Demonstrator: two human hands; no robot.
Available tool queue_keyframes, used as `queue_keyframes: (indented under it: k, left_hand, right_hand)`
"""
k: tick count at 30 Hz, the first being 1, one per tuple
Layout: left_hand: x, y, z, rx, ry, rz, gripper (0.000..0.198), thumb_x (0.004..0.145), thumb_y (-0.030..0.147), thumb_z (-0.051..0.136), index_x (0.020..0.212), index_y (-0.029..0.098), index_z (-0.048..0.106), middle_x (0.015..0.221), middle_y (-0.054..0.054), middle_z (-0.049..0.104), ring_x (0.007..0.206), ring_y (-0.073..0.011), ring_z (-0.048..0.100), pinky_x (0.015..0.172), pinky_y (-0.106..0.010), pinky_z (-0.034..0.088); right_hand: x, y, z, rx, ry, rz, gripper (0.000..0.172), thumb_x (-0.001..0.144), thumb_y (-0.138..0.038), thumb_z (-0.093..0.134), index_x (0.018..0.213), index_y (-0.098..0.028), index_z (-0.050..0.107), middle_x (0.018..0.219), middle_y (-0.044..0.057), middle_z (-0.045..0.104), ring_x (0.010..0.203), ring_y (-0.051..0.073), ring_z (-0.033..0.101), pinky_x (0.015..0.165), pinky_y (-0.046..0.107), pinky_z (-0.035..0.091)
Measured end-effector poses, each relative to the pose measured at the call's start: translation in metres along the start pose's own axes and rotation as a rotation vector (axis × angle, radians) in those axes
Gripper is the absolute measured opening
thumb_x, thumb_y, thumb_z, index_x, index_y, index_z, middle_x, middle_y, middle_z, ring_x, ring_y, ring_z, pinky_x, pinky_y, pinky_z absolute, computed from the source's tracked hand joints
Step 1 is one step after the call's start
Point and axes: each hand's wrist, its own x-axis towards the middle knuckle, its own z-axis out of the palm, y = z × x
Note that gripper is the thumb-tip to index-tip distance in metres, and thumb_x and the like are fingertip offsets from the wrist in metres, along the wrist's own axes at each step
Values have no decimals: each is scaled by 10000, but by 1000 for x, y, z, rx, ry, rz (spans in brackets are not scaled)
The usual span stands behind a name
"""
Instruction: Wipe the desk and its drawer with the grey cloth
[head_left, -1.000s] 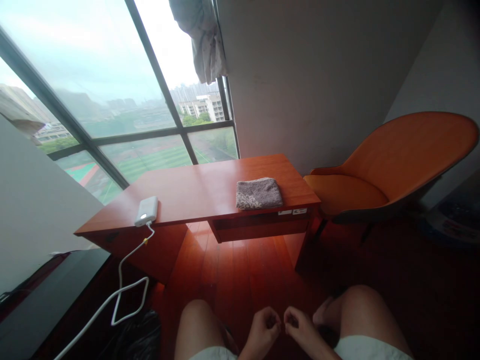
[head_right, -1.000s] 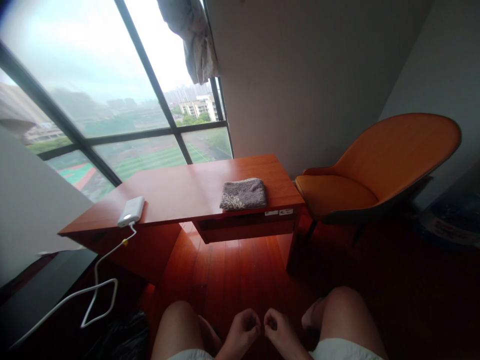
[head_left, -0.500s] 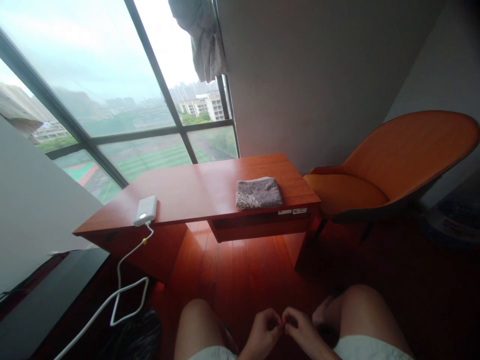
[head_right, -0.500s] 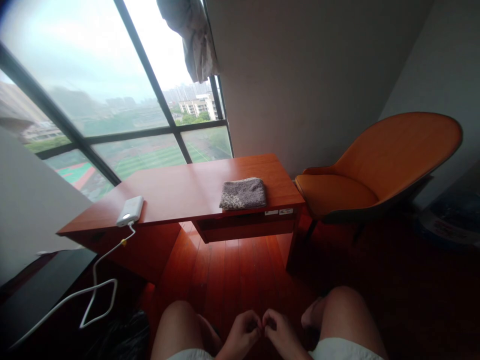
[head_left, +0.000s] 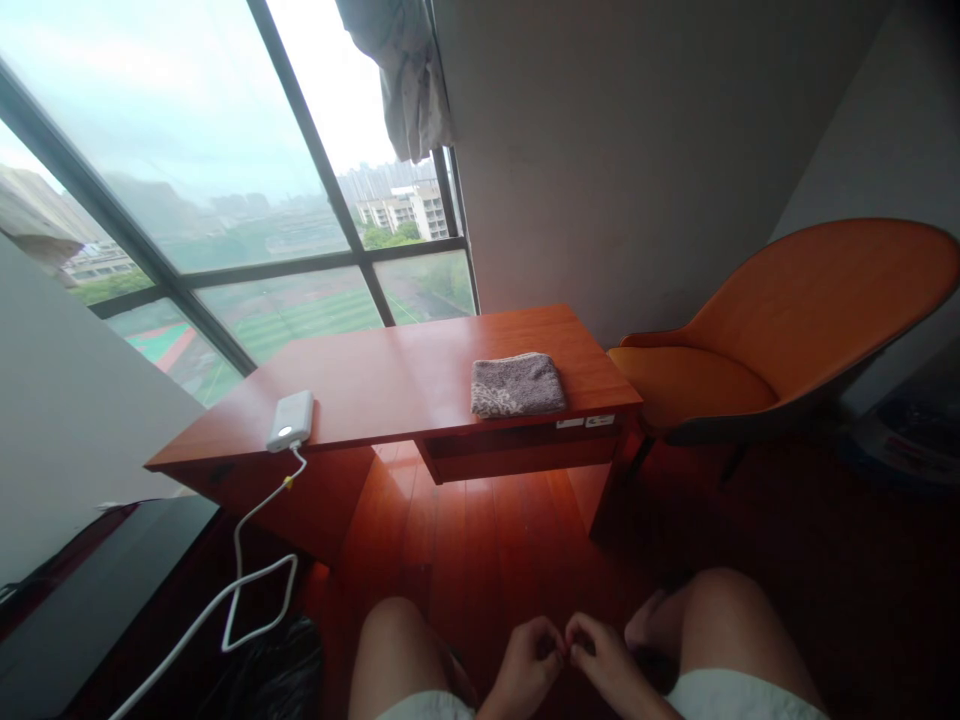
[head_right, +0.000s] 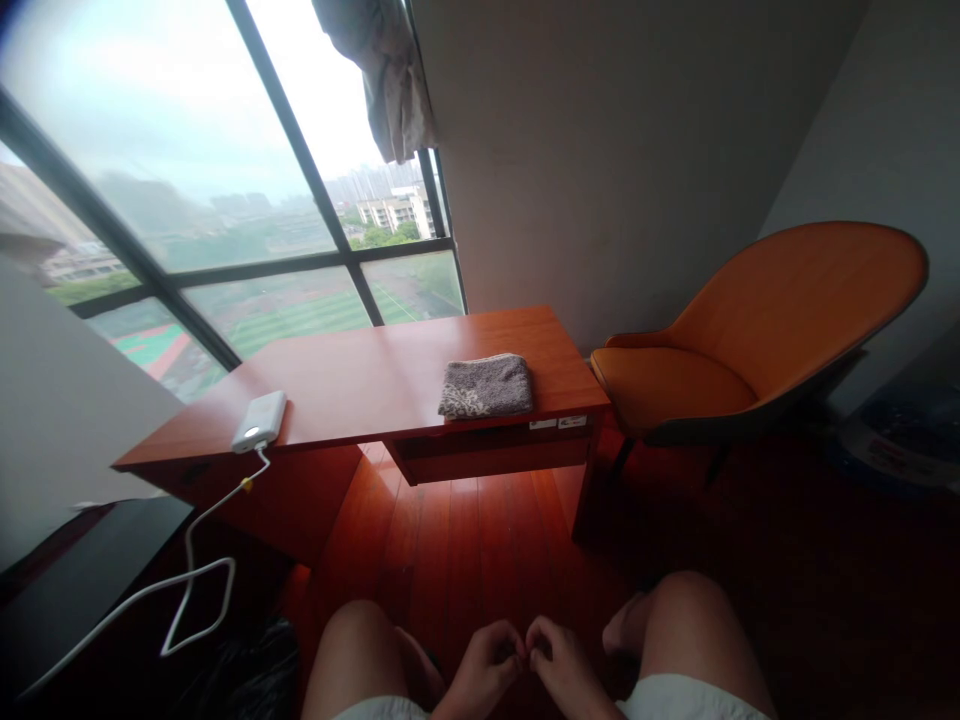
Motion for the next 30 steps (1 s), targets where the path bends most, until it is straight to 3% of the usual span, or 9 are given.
queue_keyframes:
  k: [6,10,14,19,21,24,27,30]
  left_hand:
    - [-1,3,-4,96,54,23,146,684,106,520,787,167,602,751,-1,628,716,-143,562,652,-234,414]
    - [7,36,-27,249,234,123,174,747,157,496,875,180,612,840,-31,650,796,-180,596,723,-278,470]
    - [32,113,-63,458,392,347,236,842,207,463,1043,197,585,1003,-72,644,888,-195,614,790,-326,497]
    - [82,237,-89,868,496,615,319,879,255,469,1193,224,518,1194,-91,570,1110,-227,538,967,-394,434]
    - [105,274,-91,1084,485,655,418,878,319,493,1285,230,466,1325,-101,497,1231,-261,450,1042,-441,360]
    - [141,306,-95,1379,372,661,672,828,467,561,1422,269,318,1504,-99,303,1394,-326,211,1126,-546,159]
    - [175,316,-103,1541,204,587,905,729,638,597,1474,299,210,1570,-90,162,1427,-376,42,1115,-603,46]
    - [197,313,-113,1558,123,516,991,677,743,558,1483,294,194,1570,-102,163,1421,-391,64,1109,-599,56]
  right_hand:
    - [-3,-6,1,-36,-11,29,58,732,-194,447,709,-225,490,647,-15,584,661,145,556,649,271,380]
    - [-3,-8,3,-35,-20,40,99,773,-259,457,687,-220,487,632,-14,589,649,139,549,634,265,366]
    - [0,-2,6,-14,-19,14,378,866,-447,342,604,-211,478,600,0,569,612,135,523,610,270,352]
    - [5,7,8,-22,-15,22,186,810,-254,380,740,-211,547,653,0,618,643,136,554,608,258,357]
    - [7,9,10,-32,-20,31,174,788,-225,387,783,-212,561,649,1,629,641,139,567,610,259,364]
    - [8,12,11,-44,-14,37,176,780,-215,387,759,-214,561,640,7,636,636,142,572,614,261,373]
    - [8,14,11,-47,-10,42,186,760,-173,381,744,-221,560,637,5,639,634,136,574,609,256,372]
    - [6,16,12,-36,-9,61,202,737,-142,382,736,-224,566,646,6,648,631,131,579,591,250,367]
